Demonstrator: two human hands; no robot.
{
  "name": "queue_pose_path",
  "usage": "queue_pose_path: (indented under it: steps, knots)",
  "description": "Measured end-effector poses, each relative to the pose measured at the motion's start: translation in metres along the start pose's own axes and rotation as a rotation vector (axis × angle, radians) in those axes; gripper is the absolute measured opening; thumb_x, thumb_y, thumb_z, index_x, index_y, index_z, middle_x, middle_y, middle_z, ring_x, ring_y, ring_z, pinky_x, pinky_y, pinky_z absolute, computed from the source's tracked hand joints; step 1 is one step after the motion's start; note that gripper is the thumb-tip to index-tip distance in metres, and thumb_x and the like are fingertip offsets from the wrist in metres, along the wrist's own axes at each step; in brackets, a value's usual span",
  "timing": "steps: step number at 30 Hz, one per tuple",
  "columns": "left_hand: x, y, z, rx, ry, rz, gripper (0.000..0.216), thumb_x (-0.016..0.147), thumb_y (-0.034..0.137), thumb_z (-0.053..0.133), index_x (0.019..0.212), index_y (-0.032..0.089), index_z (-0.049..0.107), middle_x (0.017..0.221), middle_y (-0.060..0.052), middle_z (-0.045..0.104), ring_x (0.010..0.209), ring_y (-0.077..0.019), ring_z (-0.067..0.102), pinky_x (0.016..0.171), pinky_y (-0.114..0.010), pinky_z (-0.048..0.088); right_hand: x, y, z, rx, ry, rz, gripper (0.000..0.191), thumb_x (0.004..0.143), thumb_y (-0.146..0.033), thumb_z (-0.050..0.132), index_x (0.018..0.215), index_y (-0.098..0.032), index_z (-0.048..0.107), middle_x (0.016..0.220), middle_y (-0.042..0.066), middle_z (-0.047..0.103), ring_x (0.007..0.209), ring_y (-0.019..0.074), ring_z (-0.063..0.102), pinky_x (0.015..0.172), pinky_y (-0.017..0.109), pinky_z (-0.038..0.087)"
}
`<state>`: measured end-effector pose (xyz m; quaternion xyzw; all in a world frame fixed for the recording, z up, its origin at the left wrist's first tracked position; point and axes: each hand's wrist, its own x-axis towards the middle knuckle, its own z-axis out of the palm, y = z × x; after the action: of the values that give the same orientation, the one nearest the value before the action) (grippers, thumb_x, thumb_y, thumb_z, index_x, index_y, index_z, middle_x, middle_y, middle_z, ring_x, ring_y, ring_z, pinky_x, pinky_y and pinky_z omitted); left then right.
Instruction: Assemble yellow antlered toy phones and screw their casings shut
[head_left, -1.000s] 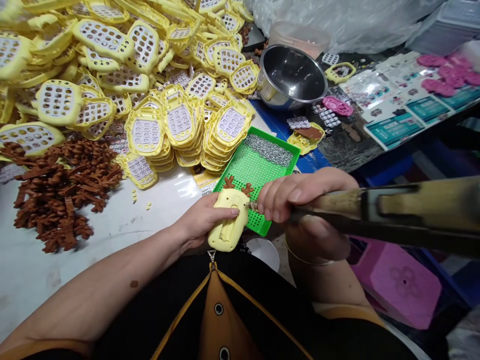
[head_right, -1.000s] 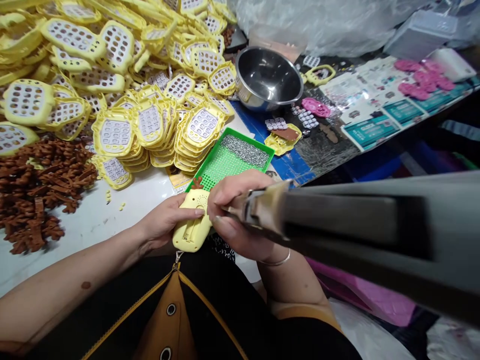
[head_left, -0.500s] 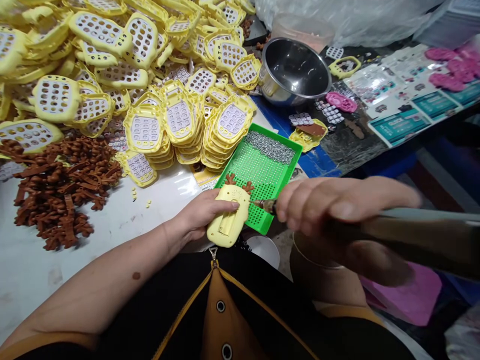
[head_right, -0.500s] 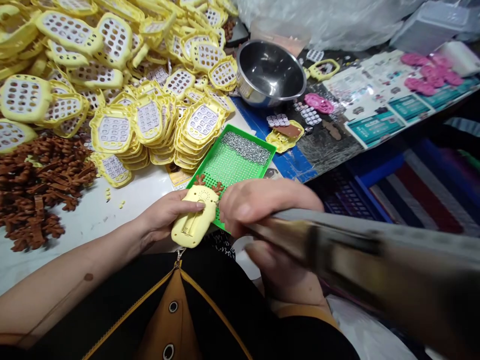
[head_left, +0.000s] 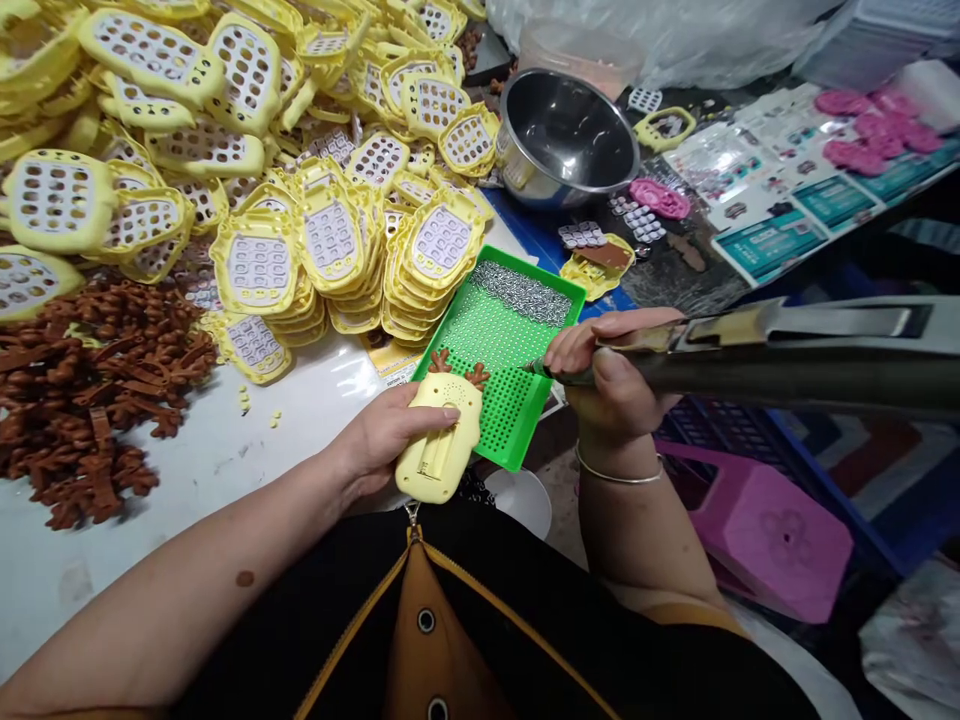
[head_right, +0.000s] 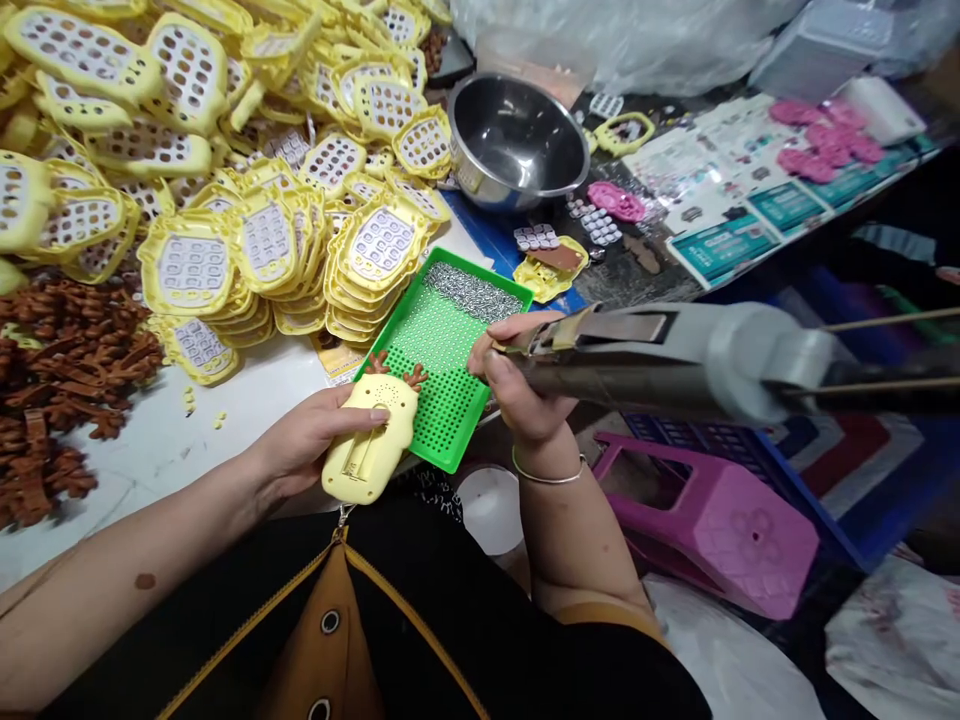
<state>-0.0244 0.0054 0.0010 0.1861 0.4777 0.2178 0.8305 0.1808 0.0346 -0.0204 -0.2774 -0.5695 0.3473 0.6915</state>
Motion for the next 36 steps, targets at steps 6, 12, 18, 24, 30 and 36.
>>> queue_pose_path:
  steps: [6, 12, 18, 24, 30, 36]
  knots:
    - [0.0, -0.001, 0.0, 0.014, -0.015, 0.011, 0.03, 0.073, 0.016, 0.068, 0.102, 0.01, 0.064, 0.082, -0.01, 0.072, 0.068, -0.0188, 0.067, 0.063, -0.029, 0.055, -0.003, 0.006, -0.005, -0.01, -0.003, 0.022, 0.018, 0.079, -0.027, 0.067, 0.097, -0.029, 0.066, 0.058, -0.005, 0.054, 0.049, 0.0128, 0.054, 0.044, 0.029, 0.044]
    - [0.0, -0.002, -0.001, 0.013, -0.009, 0.022, 0.028, 0.073, 0.017, 0.07, 0.099, 0.011, 0.063, 0.081, -0.009, 0.071, 0.067, -0.0174, 0.067, 0.062, -0.028, 0.054, -0.006, 0.007, -0.004, -0.064, 0.012, 0.052, 0.017, 0.08, -0.027, 0.068, 0.096, -0.031, 0.066, 0.06, -0.005, 0.055, 0.05, 0.0124, 0.054, 0.047, 0.029, 0.045]
    - [-0.001, -0.003, -0.002, 0.063, 0.005, 0.014, 0.031, 0.071, 0.022, 0.073, 0.099, 0.011, 0.064, 0.082, -0.01, 0.071, 0.067, -0.0177, 0.067, 0.062, -0.029, 0.053, -0.006, 0.008, -0.006, -0.13, 0.019, 0.052, 0.014, 0.081, -0.031, 0.067, 0.095, -0.029, 0.065, 0.06, -0.005, 0.053, 0.051, 0.0129, 0.055, 0.048, 0.03, 0.045]
    - [-0.002, -0.004, 0.002, 0.143, 0.052, 0.006, 0.03, 0.07, 0.022, 0.073, 0.096, 0.013, 0.062, 0.078, -0.007, 0.07, 0.061, -0.0161, 0.065, 0.059, -0.028, 0.051, -0.003, 0.005, -0.002, -0.093, -0.029, 0.072, 0.013, 0.081, -0.028, 0.066, 0.094, -0.026, 0.063, 0.061, -0.005, 0.054, 0.052, 0.0117, 0.054, 0.05, 0.028, 0.047]
    - [-0.001, -0.005, 0.004, 0.23, 0.08, 0.023, 0.031, 0.067, 0.023, 0.074, 0.094, 0.013, 0.061, 0.075, -0.006, 0.069, 0.058, -0.0147, 0.063, 0.057, -0.027, 0.048, 0.007, -0.043, 0.029, 0.114, 0.039, -0.06, 0.013, 0.08, -0.028, 0.065, 0.091, -0.023, 0.066, 0.056, -0.004, 0.052, 0.046, 0.013, 0.052, 0.045, 0.031, 0.049]
    - [-0.001, -0.007, 0.002, 0.235, 0.046, 0.095, 0.025, 0.067, 0.024, 0.075, 0.087, 0.014, 0.062, 0.07, -0.001, 0.066, 0.058, -0.0116, 0.06, 0.057, -0.023, 0.045, 0.012, -0.068, 0.054, 0.305, -0.134, 0.005, 0.015, 0.079, -0.025, 0.063, 0.091, -0.019, 0.067, 0.054, -0.002, 0.055, 0.044, 0.0148, 0.054, 0.042, 0.033, 0.048]
